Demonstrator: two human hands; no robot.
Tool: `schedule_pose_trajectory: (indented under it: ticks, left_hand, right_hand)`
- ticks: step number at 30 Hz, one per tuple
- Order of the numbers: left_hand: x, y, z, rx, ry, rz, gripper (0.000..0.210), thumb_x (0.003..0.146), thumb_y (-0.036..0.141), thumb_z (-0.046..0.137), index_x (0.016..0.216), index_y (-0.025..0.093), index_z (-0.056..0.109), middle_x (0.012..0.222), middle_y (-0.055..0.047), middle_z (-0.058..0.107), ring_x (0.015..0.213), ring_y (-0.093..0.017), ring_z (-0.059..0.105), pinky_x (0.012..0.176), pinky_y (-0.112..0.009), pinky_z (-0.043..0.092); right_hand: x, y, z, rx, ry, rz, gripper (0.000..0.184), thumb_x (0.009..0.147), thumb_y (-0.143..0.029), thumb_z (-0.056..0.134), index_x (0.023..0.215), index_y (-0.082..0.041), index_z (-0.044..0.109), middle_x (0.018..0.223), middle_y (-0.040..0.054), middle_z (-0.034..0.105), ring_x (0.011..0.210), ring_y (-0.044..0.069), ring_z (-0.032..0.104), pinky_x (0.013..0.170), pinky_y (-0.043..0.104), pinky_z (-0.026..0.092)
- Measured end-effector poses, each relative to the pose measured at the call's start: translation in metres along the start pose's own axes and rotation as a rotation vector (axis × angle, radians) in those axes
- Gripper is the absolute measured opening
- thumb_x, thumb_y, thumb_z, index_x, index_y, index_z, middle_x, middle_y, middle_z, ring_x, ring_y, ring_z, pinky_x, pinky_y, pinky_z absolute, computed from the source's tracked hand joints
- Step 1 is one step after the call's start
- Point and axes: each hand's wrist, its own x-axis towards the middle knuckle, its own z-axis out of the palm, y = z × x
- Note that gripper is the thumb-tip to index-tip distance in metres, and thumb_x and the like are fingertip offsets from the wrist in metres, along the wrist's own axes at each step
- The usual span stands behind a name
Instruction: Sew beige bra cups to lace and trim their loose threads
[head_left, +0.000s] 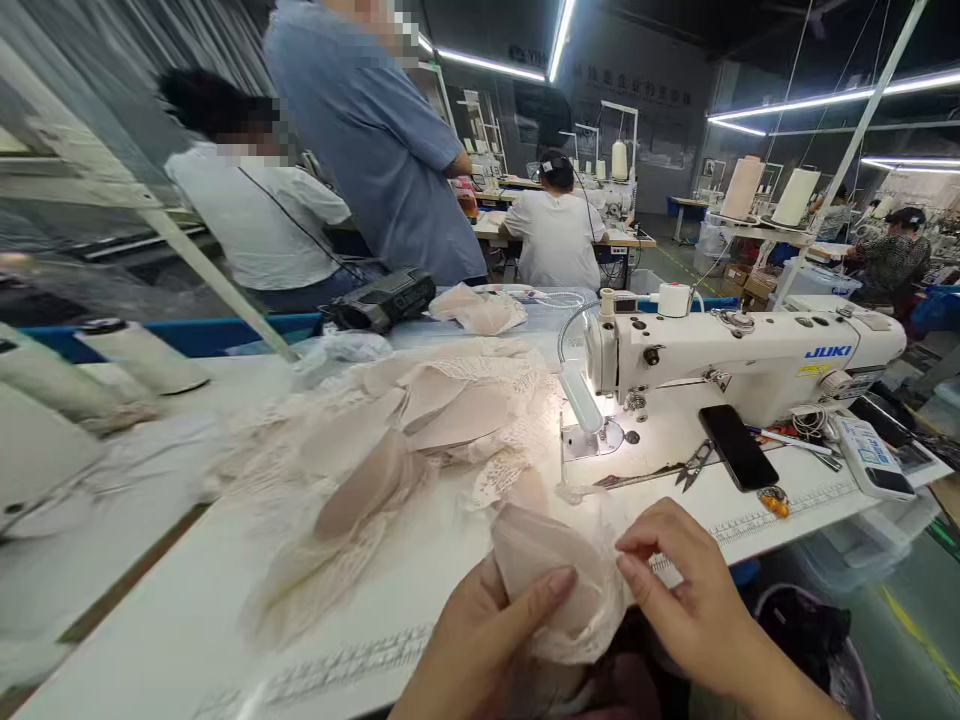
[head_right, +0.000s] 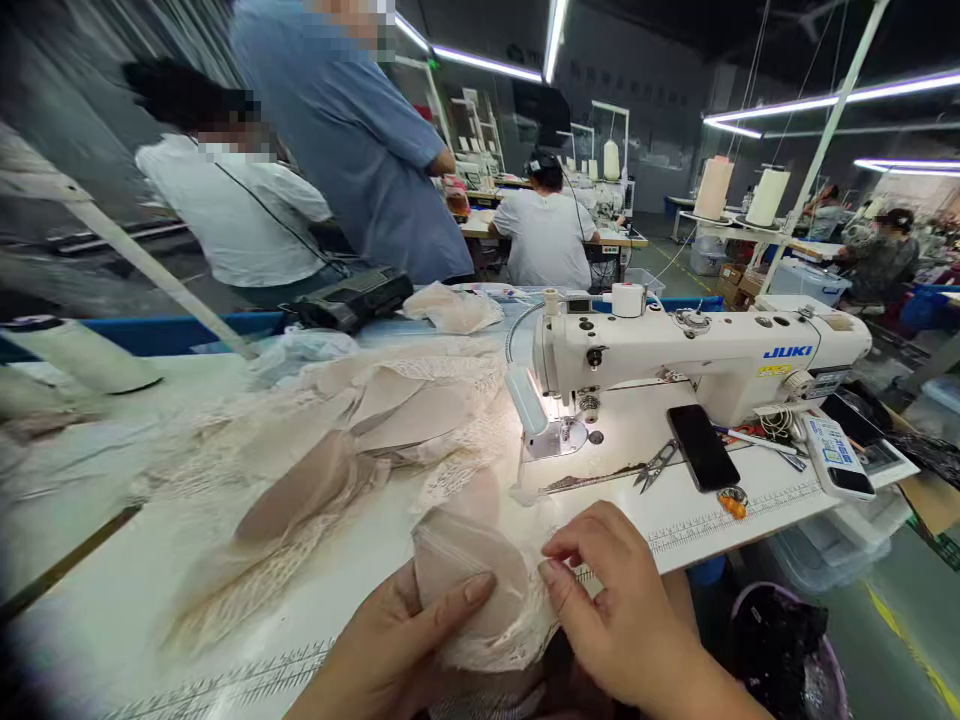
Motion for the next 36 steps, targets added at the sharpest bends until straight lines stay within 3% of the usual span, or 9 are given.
schedule_pose_trajectory:
  ticks: [9, 14, 16, 19, 24, 29, 32, 34, 36]
  left_hand:
    - [0.002, -0.009, -0.008, 0.166, 0.054, 0.089, 0.052, 0.057, 0.047, 0.105, 0.095, 0.017, 0.086, 0.084, -0.007, 0.086, 0.088, -0.033, 0.079, 0.076, -0.035, 0.062]
    - [0.003, -0.009, -0.011, 0.182, 0.035, 0.079, 0.054, 0.057, 0.047, 0.104, 0.098, 0.017, 0.085, 0.086, -0.008, 0.087, 0.084, -0.032, 0.078, 0.073, -0.034, 0.061]
    - [0.004, -0.009, -0.012, 0.181, 0.021, 0.073, 0.053, 0.058, 0.048, 0.103, 0.098, 0.018, 0.084, 0.086, -0.007, 0.086, 0.079, -0.029, 0.076, 0.071, -0.032, 0.06]
    - [0.004, -0.008, -0.012, 0.186, -0.003, 0.082, 0.05, 0.061, 0.048, 0.102, 0.096, 0.018, 0.084, 0.086, -0.007, 0.085, 0.078, -0.027, 0.074, 0.071, -0.031, 0.059]
    - [0.005, -0.008, -0.009, 0.197, -0.009, 0.11, 0.041, 0.063, 0.042, 0.1, 0.094, 0.019, 0.085, 0.085, -0.006, 0.085, 0.082, -0.03, 0.075, 0.076, -0.034, 0.06]
    - [0.005, -0.009, -0.01, 0.196, -0.047, 0.113, 0.043, 0.065, 0.04, 0.098, 0.1, 0.018, 0.086, 0.093, -0.008, 0.085, 0.088, -0.033, 0.075, 0.08, -0.036, 0.061]
    - [0.005, -0.007, -0.008, 0.148, -0.046, 0.1, 0.051, 0.061, 0.039, 0.1, 0.106, 0.019, 0.086, 0.095, -0.008, 0.086, 0.089, -0.033, 0.076, 0.08, -0.037, 0.061]
    - [0.003, -0.005, -0.005, 0.097, -0.078, 0.084, 0.057, 0.058, 0.038, 0.101, 0.11, 0.02, 0.085, 0.096, -0.008, 0.086, 0.092, -0.036, 0.077, 0.081, -0.039, 0.061]
    - [0.002, -0.004, 0.0, 0.069, -0.117, 0.056, 0.055, 0.059, 0.039, 0.101, 0.109, 0.02, 0.085, 0.098, -0.009, 0.086, 0.094, -0.036, 0.078, 0.08, -0.038, 0.061]
  right_hand:
    - [0.003, -0.012, 0.01, -0.05, -0.045, -0.014, 0.011, 0.1, -0.013, 0.057, 0.095, -0.021, 0.061, 0.091, 0.0016, 0.06, 0.085, 0.018, 0.057, 0.075, 0.03, 0.043]
    - [0.005, -0.005, 0.011, 0.239, -0.092, 0.346, 0.013, 0.1, -0.024, 0.056, 0.087, -0.022, 0.055, 0.081, -0.0018, 0.053, 0.075, 0.017, 0.05, 0.066, 0.028, 0.04]
    - [0.004, -0.002, 0.009, 0.307, -0.065, 0.41, 0.015, 0.101, -0.028, 0.055, 0.088, -0.022, 0.055, 0.08, -0.0022, 0.052, 0.074, 0.017, 0.049, 0.067, 0.028, 0.04]
    - [0.001, -0.003, 0.005, 0.227, -0.03, 0.34, 0.016, 0.103, -0.028, 0.057, 0.088, -0.022, 0.056, 0.083, -0.0015, 0.053, 0.077, 0.017, 0.05, 0.07, 0.029, 0.041]
    - [-0.004, -0.009, 0.009, -0.04, -0.038, 0.045, 0.005, 0.099, -0.018, 0.061, 0.097, -0.022, 0.06, 0.092, 0.0007, 0.059, 0.085, 0.018, 0.056, 0.076, 0.03, 0.043]
    - [-0.002, -0.003, 0.009, 0.058, 0.016, 0.23, 0.016, 0.101, -0.018, 0.055, 0.086, -0.024, 0.052, 0.082, -0.0019, 0.054, 0.075, 0.017, 0.053, 0.066, 0.028, 0.042]
    - [0.0, -0.001, 0.001, 0.076, -0.004, 0.26, 0.005, 0.104, -0.028, 0.059, 0.105, -0.025, 0.063, 0.102, 0.0028, 0.062, 0.092, 0.02, 0.058, 0.08, 0.032, 0.048]
    - [0.001, -0.001, -0.003, 0.106, -0.081, 0.293, 0.035, 0.101, -0.035, 0.067, 0.135, -0.03, 0.06, 0.13, 0.0071, 0.061, 0.115, 0.025, 0.057, 0.096, 0.038, 0.047]
    - [0.002, 0.0, -0.002, 0.213, -0.178, 0.383, 0.058, 0.096, -0.04, 0.076, 0.148, -0.033, 0.053, 0.133, 0.0068, 0.06, 0.12, 0.027, 0.056, 0.1, 0.04, 0.046]
